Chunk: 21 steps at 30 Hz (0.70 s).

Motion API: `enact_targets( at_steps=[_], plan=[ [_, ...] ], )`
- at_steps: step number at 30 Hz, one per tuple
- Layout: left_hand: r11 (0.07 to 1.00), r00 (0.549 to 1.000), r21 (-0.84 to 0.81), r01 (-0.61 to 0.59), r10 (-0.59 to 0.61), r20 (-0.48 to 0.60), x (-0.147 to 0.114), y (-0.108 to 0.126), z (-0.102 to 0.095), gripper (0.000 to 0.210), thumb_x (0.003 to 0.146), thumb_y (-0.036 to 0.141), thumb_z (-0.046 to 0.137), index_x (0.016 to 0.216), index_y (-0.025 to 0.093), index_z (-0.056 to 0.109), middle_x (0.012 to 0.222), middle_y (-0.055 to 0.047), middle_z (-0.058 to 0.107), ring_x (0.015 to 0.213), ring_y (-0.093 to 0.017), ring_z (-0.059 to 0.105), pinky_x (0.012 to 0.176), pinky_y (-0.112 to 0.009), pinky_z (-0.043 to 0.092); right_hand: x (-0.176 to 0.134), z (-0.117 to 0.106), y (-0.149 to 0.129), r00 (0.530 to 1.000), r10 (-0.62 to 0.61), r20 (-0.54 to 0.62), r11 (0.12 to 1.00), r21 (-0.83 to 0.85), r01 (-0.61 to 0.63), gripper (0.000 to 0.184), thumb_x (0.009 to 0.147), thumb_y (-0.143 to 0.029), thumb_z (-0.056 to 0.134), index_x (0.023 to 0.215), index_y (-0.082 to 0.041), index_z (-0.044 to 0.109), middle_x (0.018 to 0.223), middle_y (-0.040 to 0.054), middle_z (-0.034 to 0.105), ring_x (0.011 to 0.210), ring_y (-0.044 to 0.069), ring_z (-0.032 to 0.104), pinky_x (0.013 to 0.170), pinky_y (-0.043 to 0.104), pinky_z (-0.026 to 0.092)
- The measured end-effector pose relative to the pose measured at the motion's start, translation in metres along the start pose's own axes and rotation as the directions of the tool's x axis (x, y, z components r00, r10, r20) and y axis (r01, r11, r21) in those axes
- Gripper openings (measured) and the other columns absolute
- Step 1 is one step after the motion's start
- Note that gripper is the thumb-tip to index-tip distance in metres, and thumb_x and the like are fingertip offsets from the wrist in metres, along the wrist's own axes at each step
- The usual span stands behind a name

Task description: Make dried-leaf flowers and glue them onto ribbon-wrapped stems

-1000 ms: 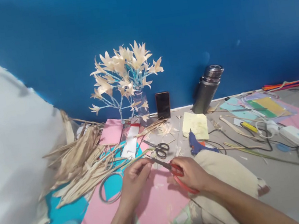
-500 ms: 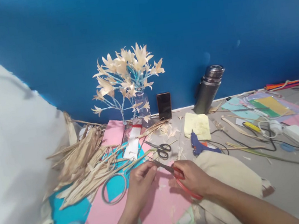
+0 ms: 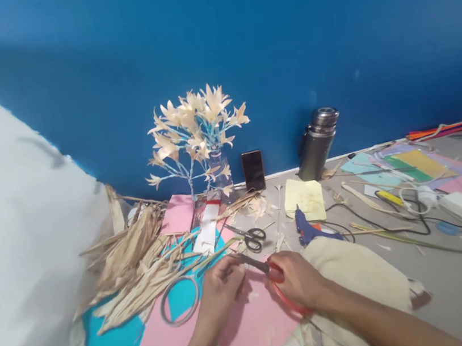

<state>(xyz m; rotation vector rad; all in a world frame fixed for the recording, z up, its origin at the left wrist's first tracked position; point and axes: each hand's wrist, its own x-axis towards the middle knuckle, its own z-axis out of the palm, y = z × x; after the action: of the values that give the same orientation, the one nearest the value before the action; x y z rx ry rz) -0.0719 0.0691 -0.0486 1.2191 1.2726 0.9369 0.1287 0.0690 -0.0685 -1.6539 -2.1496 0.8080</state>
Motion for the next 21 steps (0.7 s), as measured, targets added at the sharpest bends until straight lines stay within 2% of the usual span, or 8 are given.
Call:
enact_targets(
  at_steps=[2,5,9,11,13,16,19,21],
  plan=[
    [0.999,0.997,-0.022,-0.049,0.048,-0.057,-0.002,0.0,-0.003,0.032,0.078,0.039,0.069,0.1,0.016,0.064,0.073,-0.003,0.066,0.063,-0.017,0.062,0.054,-0.025,0.049,0.0,0.001,0.001,1.0,-0.005,-0.001,1.0,-0.019,0.005,0.015,0.082,-0.021,0.058,0.068,-0.018,0.058,0.072,0.0044,0.065,0.063,0.015,0.05,0.06,0.026,0.027],
    [0.993,0.954,0.002,-0.118,0.114,-0.276,-0.007,0.005,-0.004,0.05,0.077,0.046,0.072,0.118,0.021,0.057,0.102,-0.008,0.067,0.093,-0.024,0.068,0.067,-0.03,0.057,0.001,0.001,0.003,1.0,-0.015,-0.027,0.999,-0.05,0.013,0.015,0.083,-0.022,0.057,0.069,-0.018,0.058,0.076,0.0057,0.067,0.066,0.016,0.052,0.06,0.026,0.027],
    [0.999,0.957,0.018,-0.042,0.046,-0.286,-0.017,0.011,0.0,0.058,0.08,0.058,0.065,0.124,0.024,0.052,0.106,-0.009,0.066,0.087,-0.026,0.07,0.065,-0.034,0.059,0.002,0.0,0.005,1.0,0.0,-0.029,0.999,-0.038,-0.001,0.011,0.08,-0.025,0.06,0.07,-0.018,0.059,0.077,0.0057,0.069,0.066,0.017,0.055,0.06,0.026,0.029],
    [0.984,0.935,0.166,-0.07,0.123,-0.333,-0.019,0.016,-0.001,0.06,0.079,0.06,0.064,0.127,0.025,0.052,0.115,-0.011,0.065,0.099,-0.03,0.068,0.073,-0.038,0.058,0.004,-0.001,0.007,1.0,-0.017,-0.023,0.999,-0.047,0.016,0.013,0.078,-0.03,0.063,0.072,-0.019,0.06,0.077,0.0058,0.069,0.066,0.018,0.057,0.059,0.026,0.031],
    [0.898,0.878,0.422,-0.128,0.3,-0.373,-0.017,0.026,-0.005,0.06,0.077,0.06,0.065,0.126,0.027,0.056,0.129,-0.012,0.061,0.114,-0.035,0.061,0.084,-0.043,0.055,0.004,-0.001,0.008,0.998,-0.052,-0.031,0.996,-0.074,0.049,0.017,0.076,-0.035,0.064,0.073,-0.019,0.061,0.079,0.0068,0.07,0.069,0.019,0.058,0.061,0.028,0.033],
    [0.751,0.86,0.596,-0.284,0.475,-0.189,-0.007,0.049,-0.008,0.039,0.079,0.055,0.063,0.103,0.025,0.07,0.119,-0.011,0.069,0.117,-0.035,0.06,0.102,-0.047,0.044,0.001,0.002,0.008,0.996,-0.086,-0.039,0.991,-0.109,0.082,0.017,0.076,-0.035,0.064,0.076,-0.018,0.061,0.084,0.0084,0.071,0.076,0.021,0.061,0.066,0.029,0.036],
    [0.754,0.943,0.606,-0.253,0.331,-0.018,0.009,0.067,-0.002,0.034,0.083,0.049,0.058,0.096,0.022,0.073,0.1,-0.01,0.076,0.097,-0.032,0.068,0.089,-0.042,0.048,-0.001,0.005,0.007,0.997,-0.076,-0.032,0.99,-0.122,0.071,0.016,0.08,-0.034,0.061,0.079,-0.018,0.062,0.086,0.0088,0.071,0.079,0.022,0.062,0.068,0.03,0.037],
    [0.759,0.976,0.618,-0.204,0.206,0.069,0.019,0.073,0.002,0.033,0.088,0.042,0.05,0.092,0.021,0.074,0.094,-0.009,0.077,0.089,-0.029,0.068,0.082,-0.038,0.048,-0.001,0.006,0.006,0.996,-0.076,-0.036,0.989,-0.128,0.071,0.015,0.082,-0.032,0.059,0.079,-0.018,0.062,0.085,0.0087,0.071,0.079,0.021,0.061,0.068,0.03,0.037]
  ],
)
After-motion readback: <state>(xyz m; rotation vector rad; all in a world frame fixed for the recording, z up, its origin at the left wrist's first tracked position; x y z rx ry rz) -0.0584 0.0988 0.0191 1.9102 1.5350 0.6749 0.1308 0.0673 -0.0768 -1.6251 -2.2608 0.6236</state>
